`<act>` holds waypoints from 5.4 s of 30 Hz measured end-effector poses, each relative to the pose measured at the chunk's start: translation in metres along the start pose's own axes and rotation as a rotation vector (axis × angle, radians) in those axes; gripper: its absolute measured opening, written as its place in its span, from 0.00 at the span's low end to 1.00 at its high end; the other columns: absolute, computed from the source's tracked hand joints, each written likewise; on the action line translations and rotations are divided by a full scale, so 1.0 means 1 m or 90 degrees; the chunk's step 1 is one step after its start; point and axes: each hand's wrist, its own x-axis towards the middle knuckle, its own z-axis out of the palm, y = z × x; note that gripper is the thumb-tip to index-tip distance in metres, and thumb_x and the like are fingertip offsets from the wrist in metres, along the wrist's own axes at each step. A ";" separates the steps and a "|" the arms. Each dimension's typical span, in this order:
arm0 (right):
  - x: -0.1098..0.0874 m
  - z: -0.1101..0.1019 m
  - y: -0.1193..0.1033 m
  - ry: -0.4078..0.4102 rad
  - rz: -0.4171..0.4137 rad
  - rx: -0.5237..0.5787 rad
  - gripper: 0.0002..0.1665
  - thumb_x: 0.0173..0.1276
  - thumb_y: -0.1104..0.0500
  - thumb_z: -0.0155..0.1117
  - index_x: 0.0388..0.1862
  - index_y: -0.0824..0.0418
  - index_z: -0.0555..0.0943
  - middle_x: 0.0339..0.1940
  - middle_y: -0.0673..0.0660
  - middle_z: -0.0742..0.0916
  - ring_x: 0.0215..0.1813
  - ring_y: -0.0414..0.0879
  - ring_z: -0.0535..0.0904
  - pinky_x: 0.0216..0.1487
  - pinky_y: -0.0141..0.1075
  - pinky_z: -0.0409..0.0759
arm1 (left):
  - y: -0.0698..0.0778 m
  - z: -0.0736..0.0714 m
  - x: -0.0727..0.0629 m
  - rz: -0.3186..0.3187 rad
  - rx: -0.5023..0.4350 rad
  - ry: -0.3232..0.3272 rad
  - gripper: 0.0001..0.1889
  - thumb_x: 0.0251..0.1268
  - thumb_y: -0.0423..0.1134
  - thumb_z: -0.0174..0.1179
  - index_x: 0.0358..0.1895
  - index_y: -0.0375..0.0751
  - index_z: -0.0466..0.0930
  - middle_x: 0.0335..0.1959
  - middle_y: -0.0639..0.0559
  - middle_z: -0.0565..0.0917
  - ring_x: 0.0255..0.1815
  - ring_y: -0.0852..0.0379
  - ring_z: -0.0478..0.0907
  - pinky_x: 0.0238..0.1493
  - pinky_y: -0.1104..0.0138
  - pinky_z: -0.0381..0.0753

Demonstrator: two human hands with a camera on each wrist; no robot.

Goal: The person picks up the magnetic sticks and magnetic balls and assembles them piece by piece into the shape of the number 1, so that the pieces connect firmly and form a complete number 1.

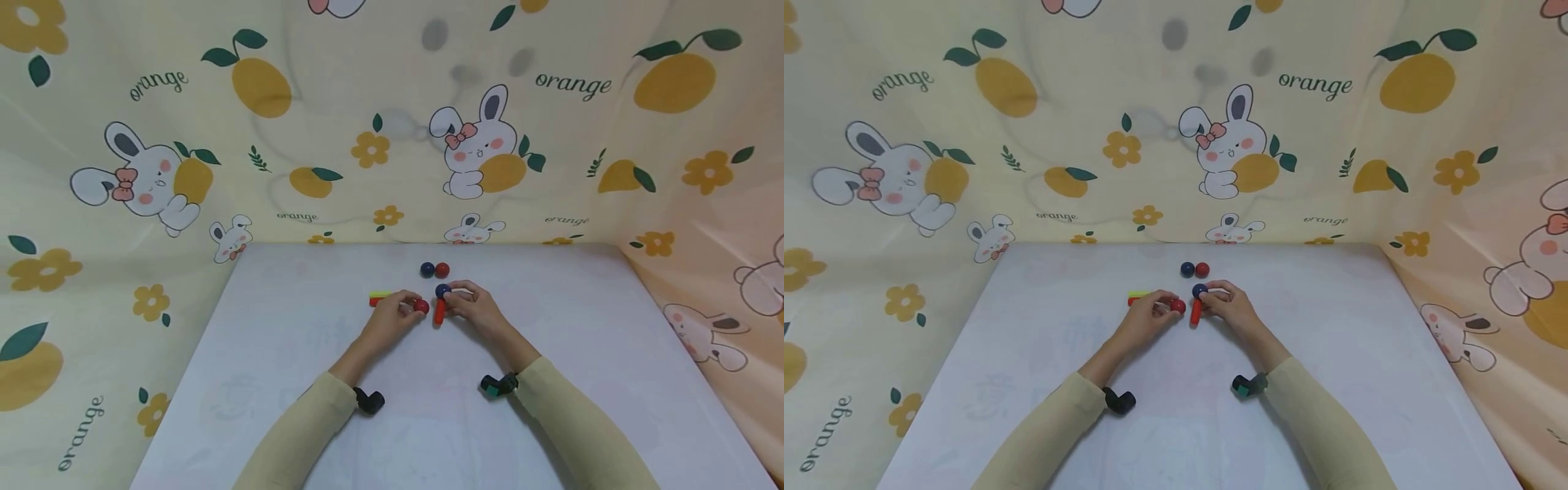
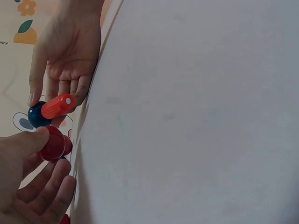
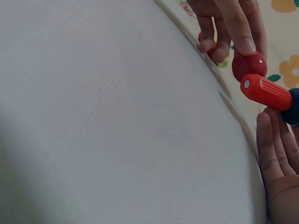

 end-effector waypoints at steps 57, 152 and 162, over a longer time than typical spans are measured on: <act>0.006 0.006 -0.009 0.032 0.021 0.058 0.33 0.79 0.49 0.70 0.75 0.61 0.74 0.58 0.58 0.91 0.49 0.47 0.91 0.60 0.37 0.85 | 0.008 0.014 -0.027 -0.031 0.039 -0.029 0.19 0.73 0.50 0.72 0.63 0.53 0.84 0.48 0.61 0.90 0.42 0.64 0.81 0.44 0.67 0.81; 0.003 0.010 0.002 0.005 0.006 0.066 0.32 0.81 0.53 0.68 0.78 0.56 0.71 0.55 0.56 0.92 0.48 0.46 0.90 0.57 0.33 0.86 | 0.007 0.003 -0.027 -0.035 -0.020 -0.042 0.13 0.78 0.45 0.67 0.60 0.50 0.86 0.47 0.59 0.90 0.46 0.61 0.85 0.53 0.61 0.86; 0.003 0.008 0.003 0.014 0.027 0.059 0.33 0.80 0.51 0.69 0.78 0.54 0.72 0.55 0.56 0.91 0.48 0.46 0.89 0.56 0.31 0.85 | 0.006 -0.022 -0.017 -0.036 0.014 -0.010 0.12 0.79 0.43 0.66 0.59 0.47 0.87 0.43 0.58 0.88 0.42 0.59 0.83 0.46 0.63 0.84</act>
